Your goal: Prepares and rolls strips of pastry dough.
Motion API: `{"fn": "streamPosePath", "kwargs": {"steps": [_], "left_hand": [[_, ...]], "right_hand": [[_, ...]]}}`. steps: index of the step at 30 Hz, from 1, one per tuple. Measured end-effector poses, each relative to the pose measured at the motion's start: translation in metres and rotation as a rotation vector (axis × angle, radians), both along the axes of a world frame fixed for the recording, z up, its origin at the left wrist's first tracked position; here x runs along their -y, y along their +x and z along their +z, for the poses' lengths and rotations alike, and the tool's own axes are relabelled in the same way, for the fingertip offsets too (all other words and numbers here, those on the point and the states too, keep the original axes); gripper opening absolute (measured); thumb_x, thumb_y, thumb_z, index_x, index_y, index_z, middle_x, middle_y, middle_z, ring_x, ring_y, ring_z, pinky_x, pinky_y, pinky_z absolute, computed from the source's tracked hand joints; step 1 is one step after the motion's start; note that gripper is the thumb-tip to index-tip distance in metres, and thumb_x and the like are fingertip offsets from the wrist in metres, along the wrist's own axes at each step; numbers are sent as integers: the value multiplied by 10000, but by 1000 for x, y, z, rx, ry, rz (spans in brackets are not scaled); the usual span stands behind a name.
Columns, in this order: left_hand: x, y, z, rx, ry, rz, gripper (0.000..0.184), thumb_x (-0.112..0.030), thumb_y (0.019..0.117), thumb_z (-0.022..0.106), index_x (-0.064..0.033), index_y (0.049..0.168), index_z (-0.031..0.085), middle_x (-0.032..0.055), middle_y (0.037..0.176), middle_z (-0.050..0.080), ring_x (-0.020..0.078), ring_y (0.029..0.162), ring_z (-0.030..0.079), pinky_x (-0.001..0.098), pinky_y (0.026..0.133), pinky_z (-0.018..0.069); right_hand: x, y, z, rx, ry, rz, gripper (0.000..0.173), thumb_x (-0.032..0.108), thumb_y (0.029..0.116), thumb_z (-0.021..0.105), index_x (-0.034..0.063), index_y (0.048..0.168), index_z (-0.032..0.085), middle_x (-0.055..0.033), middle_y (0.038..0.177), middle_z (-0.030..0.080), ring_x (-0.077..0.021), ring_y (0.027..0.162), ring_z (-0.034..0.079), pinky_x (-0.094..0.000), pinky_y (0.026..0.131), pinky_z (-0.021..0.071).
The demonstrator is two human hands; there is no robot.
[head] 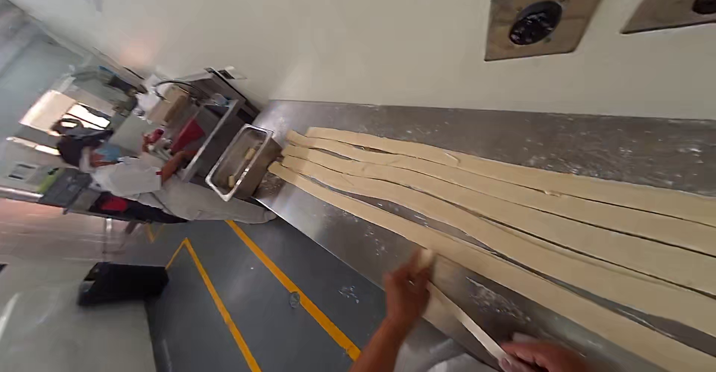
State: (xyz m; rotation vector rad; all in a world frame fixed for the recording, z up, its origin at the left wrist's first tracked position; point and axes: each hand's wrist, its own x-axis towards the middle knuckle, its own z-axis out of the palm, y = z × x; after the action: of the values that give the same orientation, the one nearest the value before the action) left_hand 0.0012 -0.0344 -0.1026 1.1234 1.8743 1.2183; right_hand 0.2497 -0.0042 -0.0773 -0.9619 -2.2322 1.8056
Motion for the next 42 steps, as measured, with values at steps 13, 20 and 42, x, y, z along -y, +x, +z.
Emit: {"fn": "streamPosePath", "kwargs": {"steps": [13, 20, 42], "left_hand": [[6, -19, -18, -345, -31, 35, 303, 9, 926, 647, 117, 1207, 684, 243, 1226, 701, 326, 1142, 702, 461, 1004, 547], [19, -10, -29, -457, 23, -154, 302, 24, 973, 519, 120, 1205, 685, 279, 1293, 655, 464, 1252, 608, 607, 1109, 432], [-12, -8, -10, -269, -115, 87, 214, -8, 931, 680, 82, 1118, 736, 213, 1203, 718, 291, 1118, 715, 442, 992, 554]], "right_hand": [[-3, 6, -4, 103, -4, -281, 288, 293, 975, 637, 41, 996, 774, -95, 857, 667, -168, 757, 611, -341, 691, 504], [0, 7, -1, 166, -130, -154, 310, 281, 1019, 606, 12, 1050, 756, -135, 920, 674, -224, 837, 624, -389, 778, 503], [-25, 27, -1, 211, -260, -222, 310, 324, 1034, 615, 36, 1045, 730, -44, 830, 617, -111, 721, 527, -315, 689, 439]]}}
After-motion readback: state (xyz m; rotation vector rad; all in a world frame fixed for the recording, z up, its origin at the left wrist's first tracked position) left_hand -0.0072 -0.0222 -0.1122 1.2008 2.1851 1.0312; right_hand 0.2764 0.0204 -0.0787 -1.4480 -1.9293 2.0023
